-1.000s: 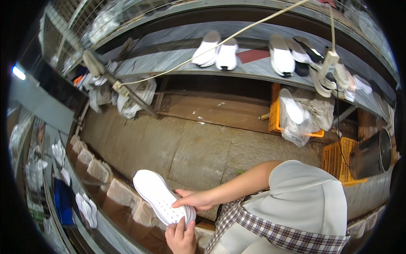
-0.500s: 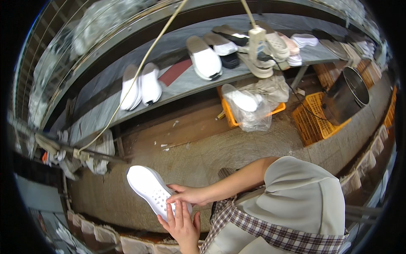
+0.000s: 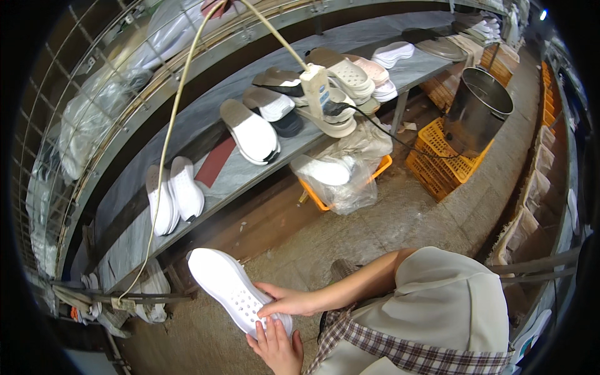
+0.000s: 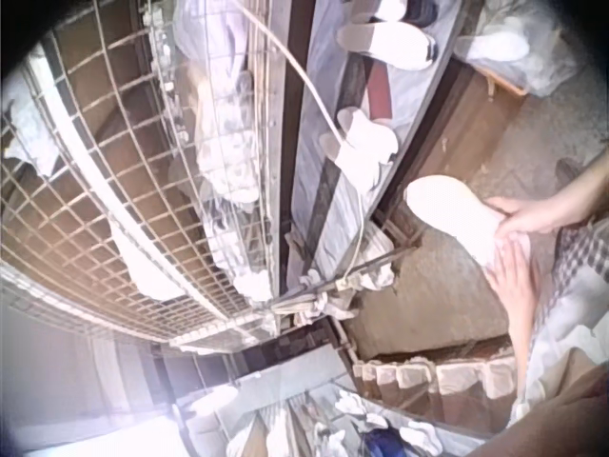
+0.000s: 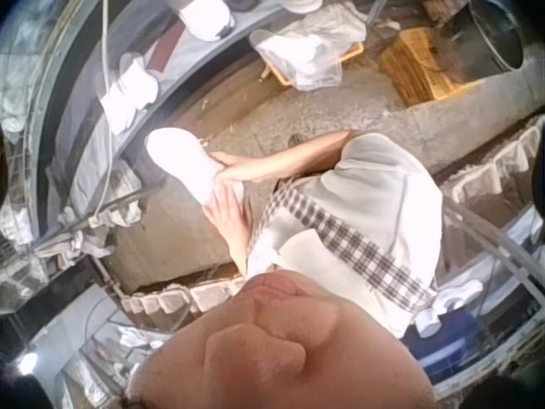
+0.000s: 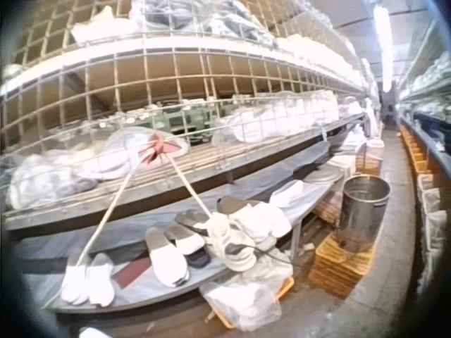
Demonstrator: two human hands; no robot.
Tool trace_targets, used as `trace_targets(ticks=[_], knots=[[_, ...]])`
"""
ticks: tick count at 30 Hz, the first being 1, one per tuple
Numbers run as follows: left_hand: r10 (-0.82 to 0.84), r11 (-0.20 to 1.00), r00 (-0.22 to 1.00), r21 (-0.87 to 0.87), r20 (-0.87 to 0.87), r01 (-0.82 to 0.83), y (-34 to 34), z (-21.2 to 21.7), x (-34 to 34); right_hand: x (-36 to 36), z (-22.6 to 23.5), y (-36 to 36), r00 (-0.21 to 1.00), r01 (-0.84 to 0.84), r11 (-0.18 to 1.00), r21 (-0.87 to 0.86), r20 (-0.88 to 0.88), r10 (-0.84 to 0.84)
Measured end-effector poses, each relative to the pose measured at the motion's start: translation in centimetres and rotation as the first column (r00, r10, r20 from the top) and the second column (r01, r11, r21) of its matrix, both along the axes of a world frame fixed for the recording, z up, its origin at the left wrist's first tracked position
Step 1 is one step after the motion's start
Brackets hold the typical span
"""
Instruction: The person picks up various footwear items from a metal shelf, turns them over to view the soles, and places them back. The person handles white sandals, white sneakers, and green clogs one at a time.
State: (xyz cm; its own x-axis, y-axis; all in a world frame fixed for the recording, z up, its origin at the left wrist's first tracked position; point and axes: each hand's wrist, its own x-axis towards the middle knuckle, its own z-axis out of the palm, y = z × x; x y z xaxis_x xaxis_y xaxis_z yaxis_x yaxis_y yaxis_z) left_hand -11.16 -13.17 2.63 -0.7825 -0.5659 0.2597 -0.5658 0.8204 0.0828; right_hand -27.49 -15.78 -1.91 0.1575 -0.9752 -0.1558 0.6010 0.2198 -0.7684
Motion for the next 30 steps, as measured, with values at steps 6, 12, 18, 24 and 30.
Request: trace_targets(ticks=[6, 12, 18, 24, 30], knots=[[0.015, 1.000, 0.996, -0.008, -0.093, -0.016, -0.2, -1.4, 0.6, 0.1, 0.0, -0.7, 1.000, 0.020, 1.000, -0.024, -0.013, -0.020], [0.046, 0.999, 0.992, 0.013, -0.119, -0.045, -0.5, -2.3, 1.5, -0.8, 0.1, -0.8, 0.998, 0.064, 0.998, 0.020, -0.010, -0.064], [0.173, 0.984, 0.974, 0.064, -0.144, -0.165, -1.0, -3.1, 2.6, -1.3, -0.4, -2.1, 0.997, 0.073, 0.996, 0.053, -0.012, -0.073], [0.242, 0.965, 0.958, 0.136, -0.155, -0.222, -1.1, -2.5, 2.8, -1.6, 0.8, -2.0, 0.993, 0.033, 0.999, -0.024, 0.114, -0.030], [0.248, 0.963, 0.950, 0.152, -0.188, -0.221, -0.8, -2.4, 2.5, -1.6, 1.5, -1.4, 0.993, 0.031, 0.998, -0.049, 0.115, -0.025]])
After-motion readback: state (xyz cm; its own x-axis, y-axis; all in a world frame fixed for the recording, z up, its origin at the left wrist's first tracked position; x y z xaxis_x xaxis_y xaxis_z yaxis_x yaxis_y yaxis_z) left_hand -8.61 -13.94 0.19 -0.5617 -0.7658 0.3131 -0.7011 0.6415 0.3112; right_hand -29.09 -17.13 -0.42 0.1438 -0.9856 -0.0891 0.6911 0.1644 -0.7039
